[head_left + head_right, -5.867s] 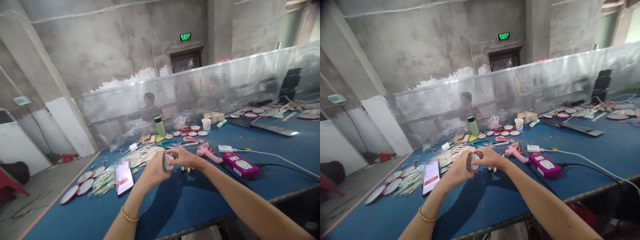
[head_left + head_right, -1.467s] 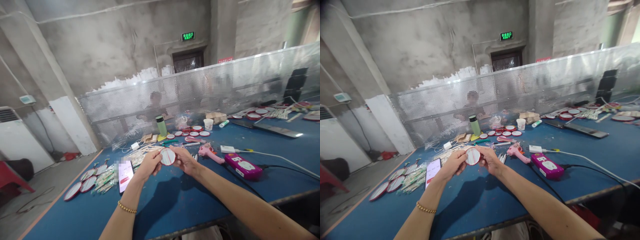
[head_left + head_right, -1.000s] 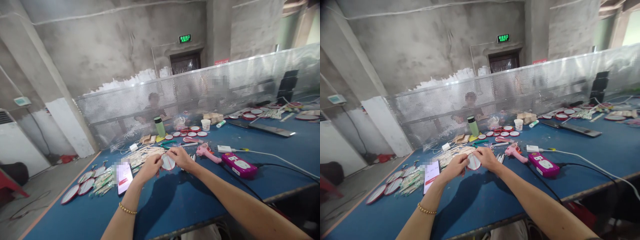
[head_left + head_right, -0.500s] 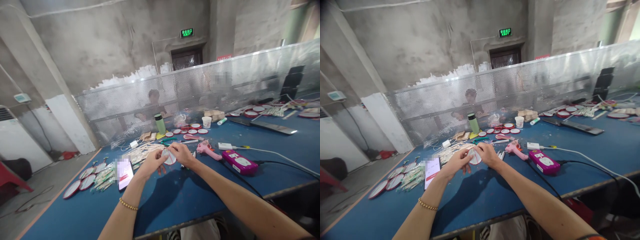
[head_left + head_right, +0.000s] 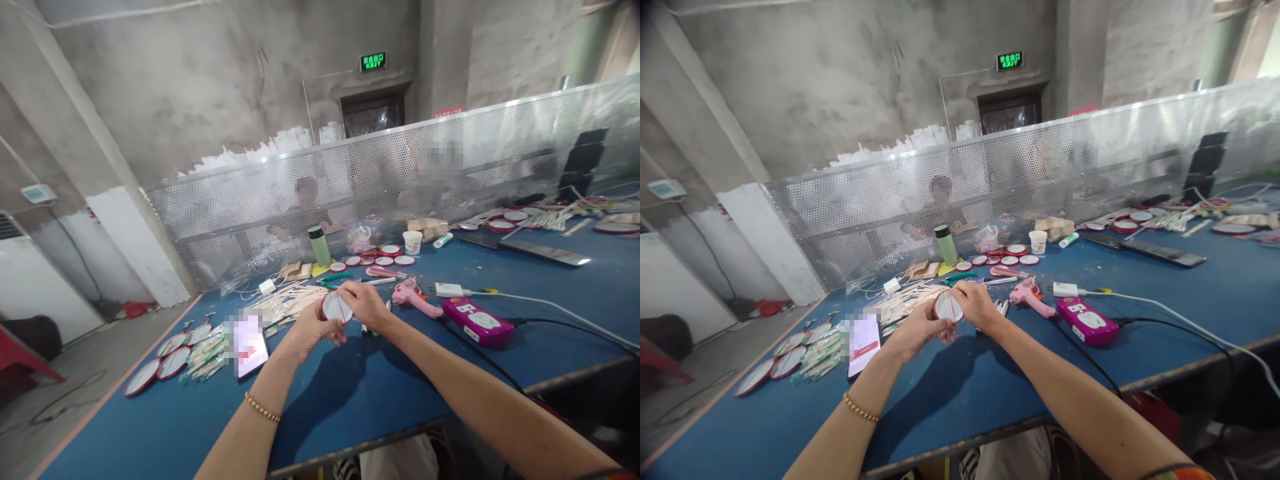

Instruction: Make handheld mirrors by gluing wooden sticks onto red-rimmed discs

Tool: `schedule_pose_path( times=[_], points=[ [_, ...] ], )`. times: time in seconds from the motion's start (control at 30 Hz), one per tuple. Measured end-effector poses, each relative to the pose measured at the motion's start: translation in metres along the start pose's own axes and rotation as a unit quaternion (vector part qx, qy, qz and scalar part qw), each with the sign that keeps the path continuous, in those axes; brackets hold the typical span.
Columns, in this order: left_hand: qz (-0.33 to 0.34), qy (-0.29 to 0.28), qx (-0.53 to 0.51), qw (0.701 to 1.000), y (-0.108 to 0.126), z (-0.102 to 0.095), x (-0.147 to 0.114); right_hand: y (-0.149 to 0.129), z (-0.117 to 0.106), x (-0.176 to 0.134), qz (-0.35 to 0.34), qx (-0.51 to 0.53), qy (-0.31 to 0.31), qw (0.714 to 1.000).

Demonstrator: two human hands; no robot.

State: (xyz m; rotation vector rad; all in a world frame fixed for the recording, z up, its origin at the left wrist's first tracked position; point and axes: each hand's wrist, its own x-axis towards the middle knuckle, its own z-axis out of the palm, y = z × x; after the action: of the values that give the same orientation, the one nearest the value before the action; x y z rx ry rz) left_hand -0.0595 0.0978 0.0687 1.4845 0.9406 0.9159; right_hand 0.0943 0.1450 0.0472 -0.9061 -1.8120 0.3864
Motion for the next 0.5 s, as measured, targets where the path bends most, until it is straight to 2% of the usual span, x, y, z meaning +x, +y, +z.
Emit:
schedule_pose_path(
  times=[0.27,0.5],
  points=[
    [0.016,0.002,0.037,0.999,0.0029,0.0001,-0.002,-0.0015,0.0003,0.0004,-0.001,-0.01,-0.01,1.0],
    [0.02,-0.023,0.045,0.999,0.0054,-0.0037,-0.0037,-0.0002,0.0,0.0003,-0.011,-0.013,-0.012,1.0]
  ],
)
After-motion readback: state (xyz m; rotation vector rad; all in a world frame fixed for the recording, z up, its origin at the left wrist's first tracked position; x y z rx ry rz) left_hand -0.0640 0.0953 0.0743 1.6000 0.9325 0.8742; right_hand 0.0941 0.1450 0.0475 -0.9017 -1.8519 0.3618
